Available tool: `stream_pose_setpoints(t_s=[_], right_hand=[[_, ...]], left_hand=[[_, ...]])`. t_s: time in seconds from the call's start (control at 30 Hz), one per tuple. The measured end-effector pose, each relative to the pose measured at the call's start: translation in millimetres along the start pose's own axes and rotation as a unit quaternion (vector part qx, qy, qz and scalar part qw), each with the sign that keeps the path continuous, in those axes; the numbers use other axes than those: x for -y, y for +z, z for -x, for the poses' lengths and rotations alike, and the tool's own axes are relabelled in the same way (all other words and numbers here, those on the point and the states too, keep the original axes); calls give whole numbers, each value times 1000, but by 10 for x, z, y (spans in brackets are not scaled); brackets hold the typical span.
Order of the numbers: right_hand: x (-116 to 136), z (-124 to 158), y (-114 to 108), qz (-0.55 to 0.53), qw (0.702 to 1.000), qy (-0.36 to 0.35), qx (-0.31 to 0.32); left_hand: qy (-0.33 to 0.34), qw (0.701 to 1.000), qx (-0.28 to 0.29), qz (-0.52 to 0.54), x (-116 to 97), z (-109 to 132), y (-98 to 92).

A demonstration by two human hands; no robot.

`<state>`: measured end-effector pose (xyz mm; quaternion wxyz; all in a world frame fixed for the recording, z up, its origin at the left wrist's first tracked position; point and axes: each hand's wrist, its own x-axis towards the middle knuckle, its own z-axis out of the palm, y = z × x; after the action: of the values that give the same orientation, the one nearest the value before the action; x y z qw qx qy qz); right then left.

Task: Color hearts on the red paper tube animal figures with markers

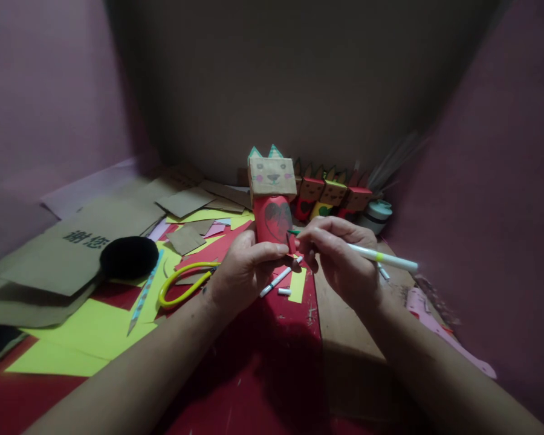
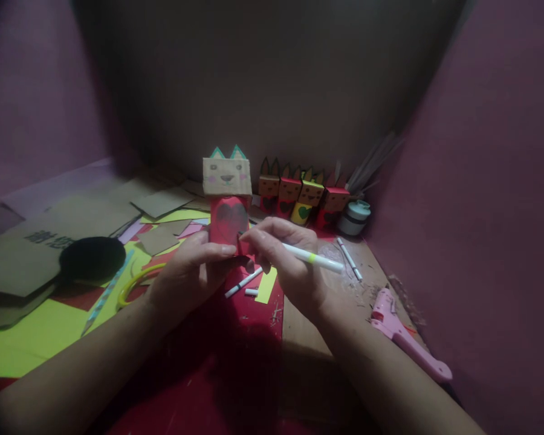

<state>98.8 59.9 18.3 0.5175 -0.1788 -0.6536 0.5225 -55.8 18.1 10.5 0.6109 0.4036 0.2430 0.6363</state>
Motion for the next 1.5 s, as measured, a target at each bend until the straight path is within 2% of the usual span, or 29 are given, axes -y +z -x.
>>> stream_pose_setpoints(t_s=[0.23,0.43,0.6,0.77,0.97,1.13,1.3,1.5], right_hand=[[-3,-30,64,-43,999,-6,-27],[-33,11,76,-26,1000,0,4],[-11,3,100,-22,1000,-6,-21],[-6,-3,95,-21,1000,0,-9],[-37,-26,68,8,999,-13,-50],[-30,-19,60,0,1000,-10,-16],[-25,-25,54,1,999,-14,-29],[-28,-23,45,-10,1000,-13,-15]], left_hand=[[1,1000,-10,-5,-6,13,-1],[2,1000,-4,15,-12,3,10],[-7,1000,-24,16,1,1,-2],[-10,1000,-16,10,6,6,-7],[-8,1000,-16,-10,0,17,-2],[-8,999,-32,-6,-4,21,-1],[-11,1000,-17,-15,3,16,-4],[-6,1000,-12,-10,13,24,-6]])
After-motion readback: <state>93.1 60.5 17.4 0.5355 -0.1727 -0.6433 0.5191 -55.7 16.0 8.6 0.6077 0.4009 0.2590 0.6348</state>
